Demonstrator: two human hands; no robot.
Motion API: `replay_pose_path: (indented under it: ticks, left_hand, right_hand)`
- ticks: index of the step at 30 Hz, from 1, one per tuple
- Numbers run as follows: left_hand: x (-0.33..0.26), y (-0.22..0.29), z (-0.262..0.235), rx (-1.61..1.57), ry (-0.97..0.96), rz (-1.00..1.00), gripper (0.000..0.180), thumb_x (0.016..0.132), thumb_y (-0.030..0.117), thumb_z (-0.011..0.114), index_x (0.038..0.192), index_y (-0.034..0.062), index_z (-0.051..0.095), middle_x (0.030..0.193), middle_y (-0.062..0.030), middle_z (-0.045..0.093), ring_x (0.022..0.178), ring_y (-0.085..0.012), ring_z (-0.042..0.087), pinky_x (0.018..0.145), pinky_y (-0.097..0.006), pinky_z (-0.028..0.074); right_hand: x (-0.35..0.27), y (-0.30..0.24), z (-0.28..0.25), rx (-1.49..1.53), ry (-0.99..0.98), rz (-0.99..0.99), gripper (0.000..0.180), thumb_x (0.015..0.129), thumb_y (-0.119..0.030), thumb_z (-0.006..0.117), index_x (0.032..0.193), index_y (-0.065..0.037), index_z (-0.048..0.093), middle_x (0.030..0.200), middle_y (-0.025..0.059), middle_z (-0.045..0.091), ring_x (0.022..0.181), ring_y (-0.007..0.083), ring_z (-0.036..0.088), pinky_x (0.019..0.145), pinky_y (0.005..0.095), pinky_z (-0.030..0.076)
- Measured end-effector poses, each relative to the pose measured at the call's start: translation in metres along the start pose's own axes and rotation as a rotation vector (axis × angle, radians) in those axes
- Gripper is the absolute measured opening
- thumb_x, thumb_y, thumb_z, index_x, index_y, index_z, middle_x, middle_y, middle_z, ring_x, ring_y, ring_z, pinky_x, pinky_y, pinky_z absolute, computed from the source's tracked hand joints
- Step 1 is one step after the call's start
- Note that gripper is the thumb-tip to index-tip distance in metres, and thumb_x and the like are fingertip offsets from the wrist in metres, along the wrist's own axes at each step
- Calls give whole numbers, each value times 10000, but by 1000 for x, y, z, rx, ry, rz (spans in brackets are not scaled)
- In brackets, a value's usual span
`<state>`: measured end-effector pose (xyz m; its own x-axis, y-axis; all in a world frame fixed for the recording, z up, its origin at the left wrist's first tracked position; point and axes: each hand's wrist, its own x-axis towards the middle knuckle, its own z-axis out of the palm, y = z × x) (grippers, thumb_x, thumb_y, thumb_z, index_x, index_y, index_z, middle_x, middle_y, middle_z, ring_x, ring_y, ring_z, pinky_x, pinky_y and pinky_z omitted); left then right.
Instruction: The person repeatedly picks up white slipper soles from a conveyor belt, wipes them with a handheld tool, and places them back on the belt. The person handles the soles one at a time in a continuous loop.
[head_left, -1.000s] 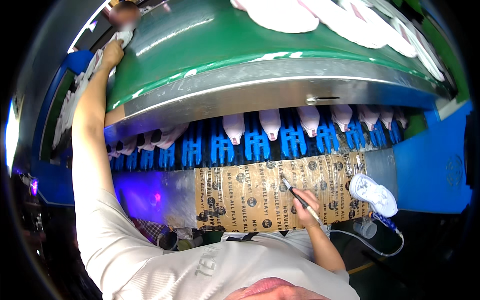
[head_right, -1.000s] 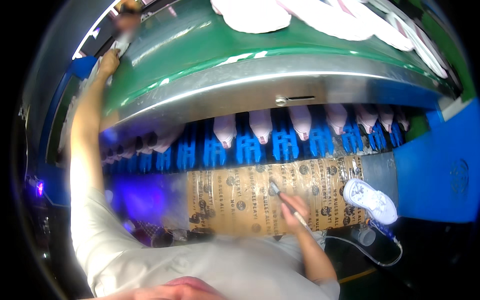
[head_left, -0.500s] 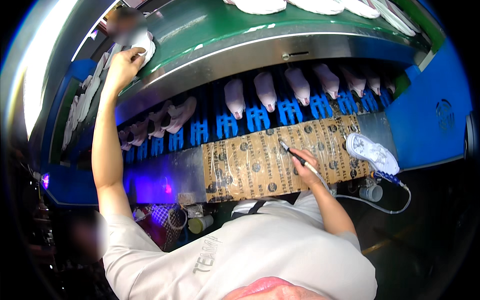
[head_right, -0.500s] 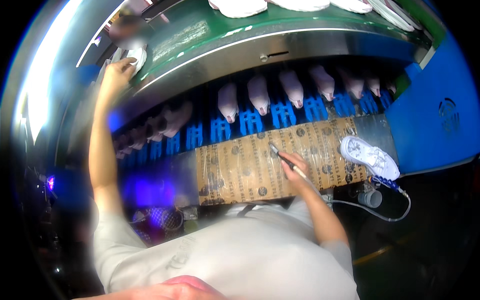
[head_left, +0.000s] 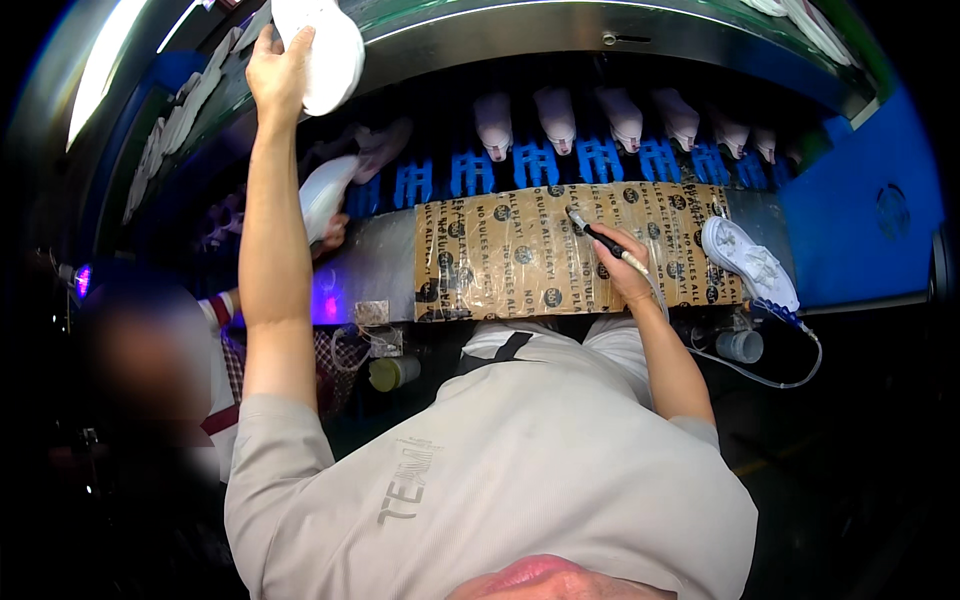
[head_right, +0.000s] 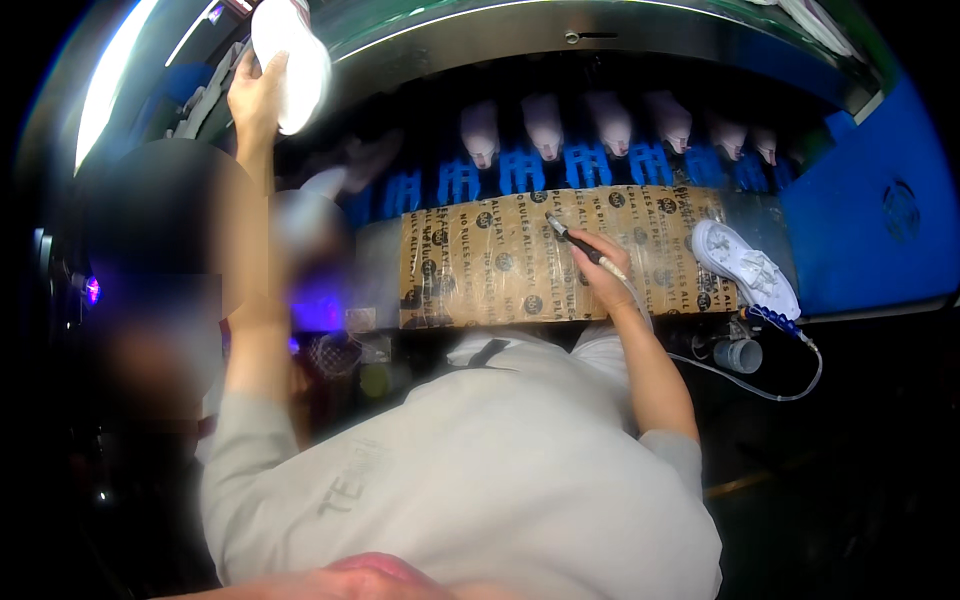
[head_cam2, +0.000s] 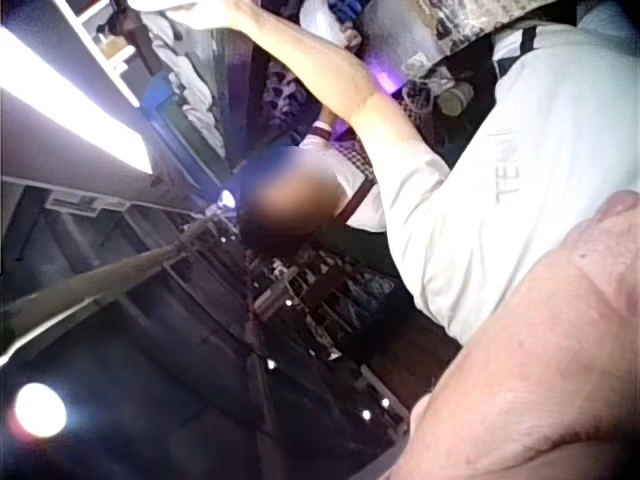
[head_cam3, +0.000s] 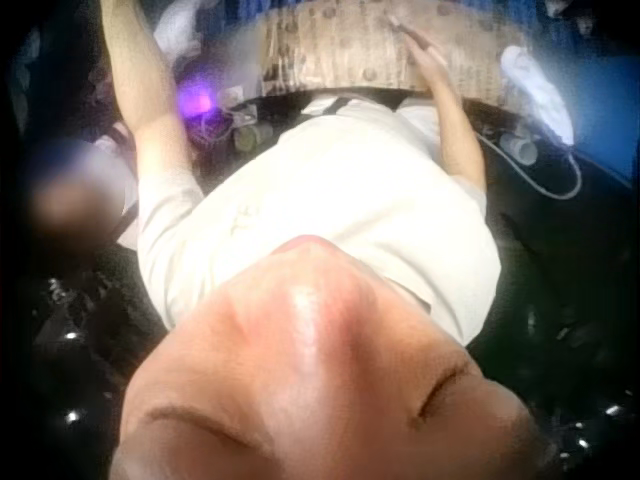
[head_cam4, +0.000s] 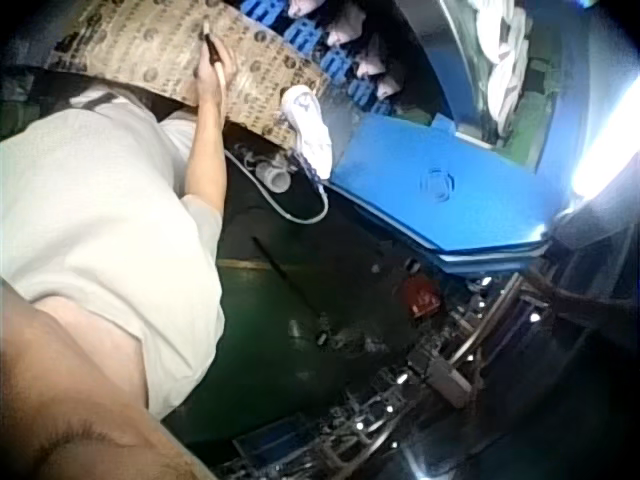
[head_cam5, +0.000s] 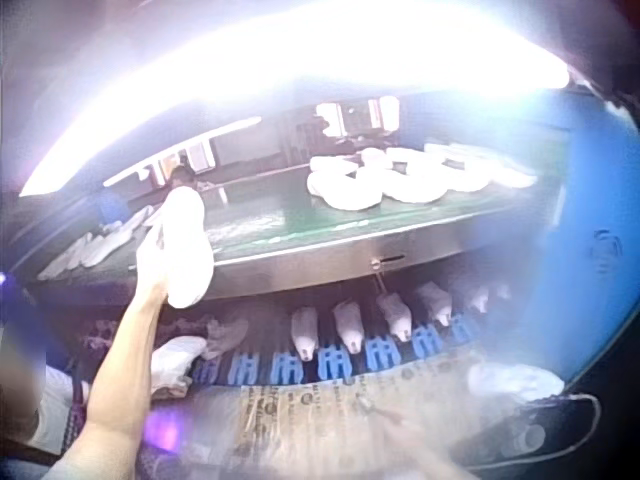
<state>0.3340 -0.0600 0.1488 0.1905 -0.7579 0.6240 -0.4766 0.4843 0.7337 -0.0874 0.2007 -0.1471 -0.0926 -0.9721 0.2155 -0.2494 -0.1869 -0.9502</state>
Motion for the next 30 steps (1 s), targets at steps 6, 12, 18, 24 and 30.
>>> replay_pose_path:
  ticks: [6,12,18,24,30]
  left_hand:
    - [-159,34,19,-685,-136,-414,449,922,153,680,1247,-139,580,1097,-225,724,937,-273,757,831,-351,624]
    - [-293,27,65,-1379,-485,-914,741,1055,638,280,1488,61,451,1350,-252,618,1163,-387,683,964,-498,612]
    - [-343,27,94,-1246,-538,-1108,873,1036,701,40,1460,86,491,1227,-178,675,1073,-316,714,894,-461,628]
    - [-350,24,107,-1191,-401,-1017,739,1089,607,127,1462,63,459,1315,-165,609,1187,-282,658,998,-415,583]
    - [-340,28,96,-1234,-445,-1077,806,1060,665,149,1441,55,513,1337,-150,627,1207,-276,645,1031,-435,559]
  right_hand:
    - [-3,-31,2,393,140,221,224,962,-76,692,1179,-33,727,947,20,693,785,79,586,700,221,481]
    - [4,-85,8,672,20,193,288,957,-97,699,1224,10,681,839,9,635,726,70,535,666,205,429]
    - [24,-134,42,466,-31,61,222,926,-61,717,1141,-18,753,953,47,739,806,118,654,711,257,526]
    - [29,-138,51,-145,-276,-394,287,851,-62,782,1138,-60,783,964,101,757,815,185,692,731,311,563]
    - [33,-137,38,108,-249,-196,284,868,-72,774,1151,-53,781,1006,105,759,882,167,671,781,320,531]
